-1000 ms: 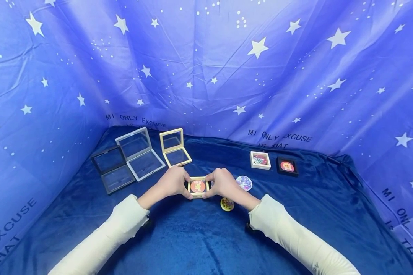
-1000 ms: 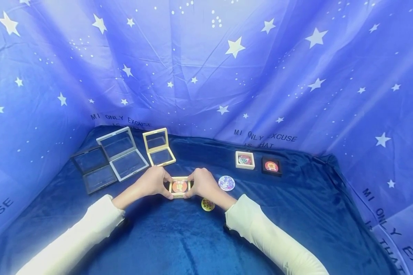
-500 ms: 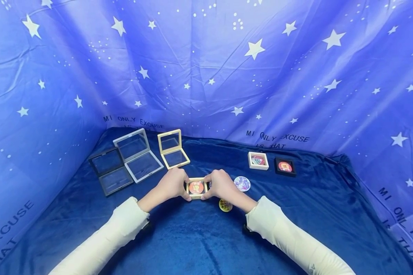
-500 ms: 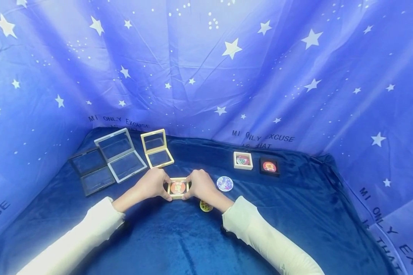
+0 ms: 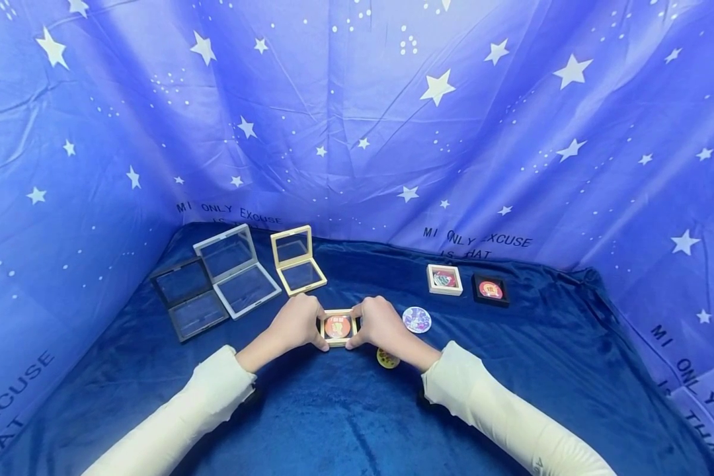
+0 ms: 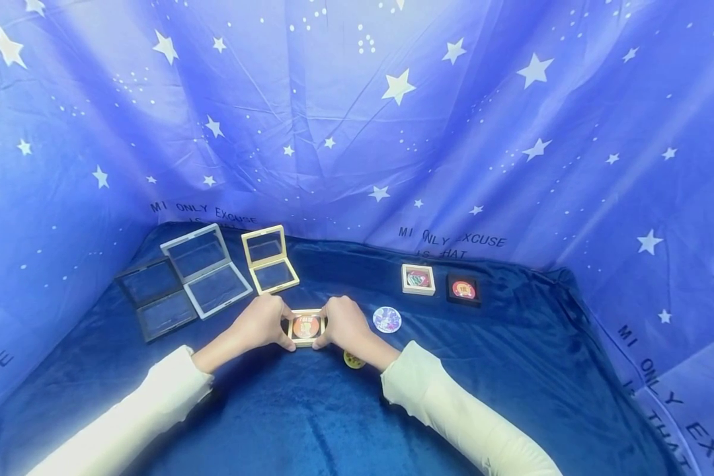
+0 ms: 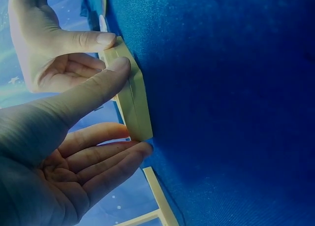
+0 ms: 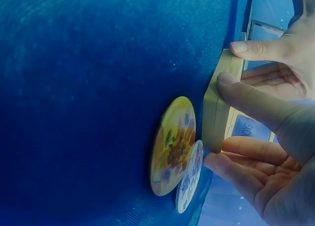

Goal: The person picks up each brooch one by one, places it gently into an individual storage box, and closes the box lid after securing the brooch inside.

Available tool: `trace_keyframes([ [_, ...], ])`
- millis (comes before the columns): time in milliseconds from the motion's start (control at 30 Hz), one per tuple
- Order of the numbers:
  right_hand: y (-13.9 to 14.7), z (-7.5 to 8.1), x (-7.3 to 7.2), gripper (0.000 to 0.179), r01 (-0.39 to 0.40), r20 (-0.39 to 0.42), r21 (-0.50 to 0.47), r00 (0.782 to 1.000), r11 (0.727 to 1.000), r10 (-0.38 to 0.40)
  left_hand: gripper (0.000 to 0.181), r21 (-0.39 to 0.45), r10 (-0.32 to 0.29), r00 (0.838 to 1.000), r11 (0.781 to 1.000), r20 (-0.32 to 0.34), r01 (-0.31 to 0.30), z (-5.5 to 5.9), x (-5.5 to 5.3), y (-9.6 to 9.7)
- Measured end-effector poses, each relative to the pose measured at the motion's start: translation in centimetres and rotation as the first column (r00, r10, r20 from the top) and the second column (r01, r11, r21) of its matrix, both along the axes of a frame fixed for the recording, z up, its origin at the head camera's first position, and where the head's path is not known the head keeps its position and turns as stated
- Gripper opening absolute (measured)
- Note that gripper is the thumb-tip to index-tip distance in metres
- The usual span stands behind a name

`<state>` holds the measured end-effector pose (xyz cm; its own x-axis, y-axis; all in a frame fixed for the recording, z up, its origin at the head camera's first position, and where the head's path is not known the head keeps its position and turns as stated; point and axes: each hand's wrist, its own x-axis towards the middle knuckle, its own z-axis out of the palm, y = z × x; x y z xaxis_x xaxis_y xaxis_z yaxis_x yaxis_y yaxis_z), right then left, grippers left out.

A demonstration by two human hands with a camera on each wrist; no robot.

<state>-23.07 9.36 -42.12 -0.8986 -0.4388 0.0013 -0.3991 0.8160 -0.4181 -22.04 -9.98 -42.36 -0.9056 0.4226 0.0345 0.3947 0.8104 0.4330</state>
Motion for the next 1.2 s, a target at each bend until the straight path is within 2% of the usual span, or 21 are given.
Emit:
trace_keyframes([
  [667, -0.2, 0.0, 0.0, 0.053, 0.034, 0.028, 0.019, 0.999, 0.999, -0.034, 0.038, 0.016, -0.011, 1.0, 1.0, -0.005, 0.011, -0.1, 0.0, 0.0],
  [867, 0.0, 0.3, -0.4, 0.05, 0.0, 0.05, 0.009, 0.999, 1.0, -0.001, 0.031, 0.025, -0.005, 1.0, 1.0, 0.018, 0.004, 0.2, 0.0, 0.0],
  [1033, 0.4, 0.2, -0.9, 0.03, -0.05, 0.053, -0.092, 0.997, 0.995, 0.055, 0.029, 0.003, 0.009, 1.0, 1.0, 0.03, -0.009, 0.4, 0.1, 0.0],
  [1133, 0.6, 0.2, -1.0, 0.021, 0.003, 0.083, -0.174, 0.997, 0.985, 0.012, 0.03, -0.001, 0.015, 0.999, 1.0, 0.045, -0.015, 0.4, 0.2, 0.0],
  [1200, 0.6, 0.2, -0.9, 0.02, 0.067, 0.113, -0.211, 0.993, 0.975, -0.044, 0.031, 0.003, 0.02, 0.998, 1.0, 0.053, -0.02, 0.5, 0.3, 0.0],
])
